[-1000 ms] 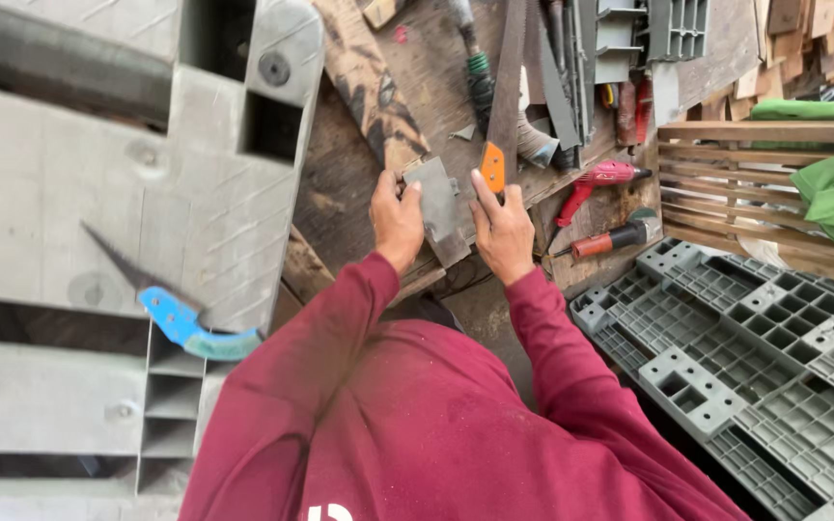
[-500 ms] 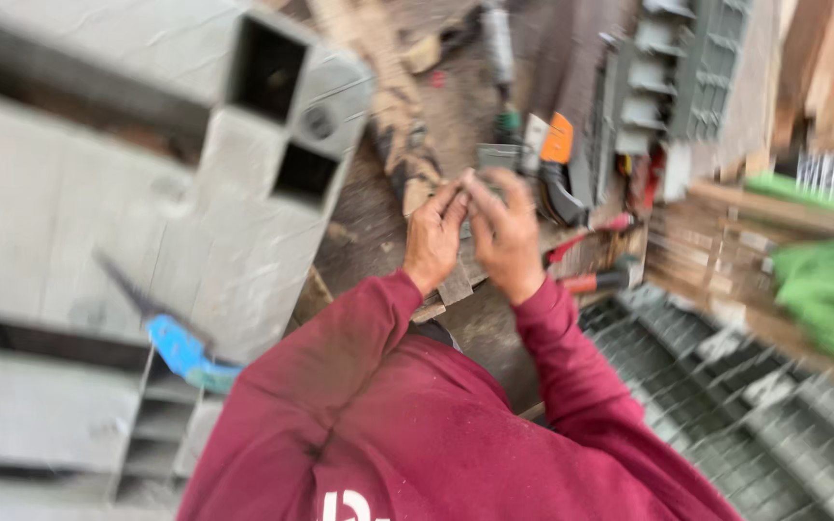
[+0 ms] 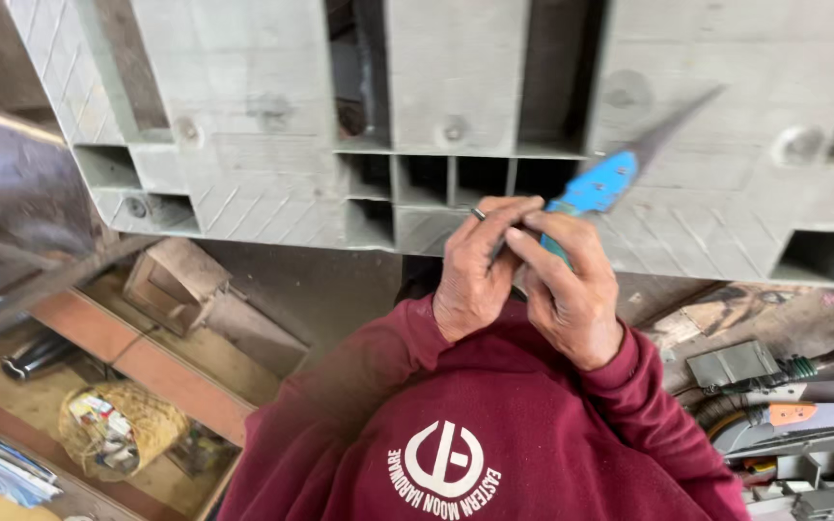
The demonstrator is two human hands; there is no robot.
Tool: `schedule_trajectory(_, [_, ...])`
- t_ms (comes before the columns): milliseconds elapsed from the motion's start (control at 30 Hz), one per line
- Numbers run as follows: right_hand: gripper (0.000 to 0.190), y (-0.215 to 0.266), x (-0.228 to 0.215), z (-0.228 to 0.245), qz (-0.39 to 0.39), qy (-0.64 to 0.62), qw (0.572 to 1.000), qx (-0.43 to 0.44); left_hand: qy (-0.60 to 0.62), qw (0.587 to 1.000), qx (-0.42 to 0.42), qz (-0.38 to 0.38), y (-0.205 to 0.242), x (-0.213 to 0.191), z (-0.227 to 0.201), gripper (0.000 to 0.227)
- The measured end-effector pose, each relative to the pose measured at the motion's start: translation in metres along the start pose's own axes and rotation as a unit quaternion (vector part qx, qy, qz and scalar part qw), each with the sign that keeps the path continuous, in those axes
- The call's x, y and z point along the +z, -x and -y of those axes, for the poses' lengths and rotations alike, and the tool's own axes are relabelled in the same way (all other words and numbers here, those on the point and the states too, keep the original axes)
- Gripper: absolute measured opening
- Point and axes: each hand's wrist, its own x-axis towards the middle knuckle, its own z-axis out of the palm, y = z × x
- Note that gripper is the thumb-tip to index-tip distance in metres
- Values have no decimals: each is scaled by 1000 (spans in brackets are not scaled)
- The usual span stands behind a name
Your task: The person cuts a section of a gray plastic pallet using a hand saw and a utility knife, then removes the cut piece. They then use a soldering iron to melt and smooth the edges of the cut section.
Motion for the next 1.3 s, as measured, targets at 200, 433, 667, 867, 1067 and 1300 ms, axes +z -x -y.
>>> schedule_trajectory(200, [46, -90, 90, -4, 123, 12, 991, -49, -98, 988, 0, -116, -27, -90, 46, 39])
schedule_trajectory(433, [34, -165, 169, -2, 172, 170, 968, -71, -186, 980, -38, -60, -59, -179, 86, 30])
schedule_trajectory(667, [19, -212, 170, 2, 267, 328, 896, -135, -177, 983, -55, -17, -65, -186, 81, 22])
schedule_trajectory(867, [18, -202, 134, 3, 259, 231, 925, -155, -18, 991, -134, -21, -53, -166, 77, 52])
schedule_trajectory(1067, [30, -184, 142, -31, 77, 173, 979, -73, 37, 953, -224, -202, -116, -107, 140, 67])
schedule_trajectory(1300, [28, -172, 153, -44, 74, 197, 974, -89, 177, 809, -430, -360, -162, -90, 210, 66])
